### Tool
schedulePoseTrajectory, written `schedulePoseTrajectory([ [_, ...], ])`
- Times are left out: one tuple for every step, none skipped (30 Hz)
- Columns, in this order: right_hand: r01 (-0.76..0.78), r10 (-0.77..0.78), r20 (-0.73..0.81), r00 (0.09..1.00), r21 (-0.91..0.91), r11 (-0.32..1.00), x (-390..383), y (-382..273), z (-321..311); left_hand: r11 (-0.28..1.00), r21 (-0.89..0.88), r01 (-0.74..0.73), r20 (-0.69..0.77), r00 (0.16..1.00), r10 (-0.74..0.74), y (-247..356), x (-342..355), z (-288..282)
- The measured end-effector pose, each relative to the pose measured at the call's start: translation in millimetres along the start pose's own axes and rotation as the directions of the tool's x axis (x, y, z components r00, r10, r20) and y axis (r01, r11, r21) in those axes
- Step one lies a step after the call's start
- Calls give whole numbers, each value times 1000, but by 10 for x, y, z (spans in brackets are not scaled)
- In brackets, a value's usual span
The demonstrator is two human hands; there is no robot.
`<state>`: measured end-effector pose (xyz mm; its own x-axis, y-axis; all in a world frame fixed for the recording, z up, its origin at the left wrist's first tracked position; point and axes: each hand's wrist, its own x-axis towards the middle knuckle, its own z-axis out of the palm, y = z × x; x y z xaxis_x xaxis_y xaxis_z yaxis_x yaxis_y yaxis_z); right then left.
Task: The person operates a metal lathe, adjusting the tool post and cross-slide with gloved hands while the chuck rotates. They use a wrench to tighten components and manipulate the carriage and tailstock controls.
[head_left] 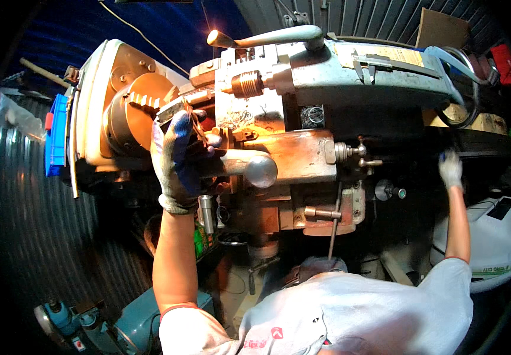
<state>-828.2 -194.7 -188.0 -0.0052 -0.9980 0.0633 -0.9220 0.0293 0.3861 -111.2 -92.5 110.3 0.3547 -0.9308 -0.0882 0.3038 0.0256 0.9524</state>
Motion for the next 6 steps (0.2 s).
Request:
schedulePoseTrajectory([
  [-16, 14, 8, 1000, 296, 955, -155, 54, 19, 1000, 29, -5, -24, 1000, 6, 16, -38, -6],
  [-153, 131, 82, 988, 410, 899, -178, 155, -171, 1000, -23, -16, -40, 999, 15, -33, -10, 19],
  [-280, 219, 177, 959, 520, 807, -160, 107, -620, 998, -54, -30, -70, 997, 26, -24, -23, 40],
  [-359, 231, 284, 931, 590, 723, -31, 60, -1148, 995, -85, -43, -81, 996, 37, 5, -11, 59],
  [-294, 147, 258, 955, 894, 339, 40, 50, -1476, 997, -45, -65, -107, 992, 60, -17, 20, 45],
  [-221, 57, 232, 971, 964, -148, 125, 24, -1779, 998, -37, -57, -17, 998, 56, 0, 28, 47],
])
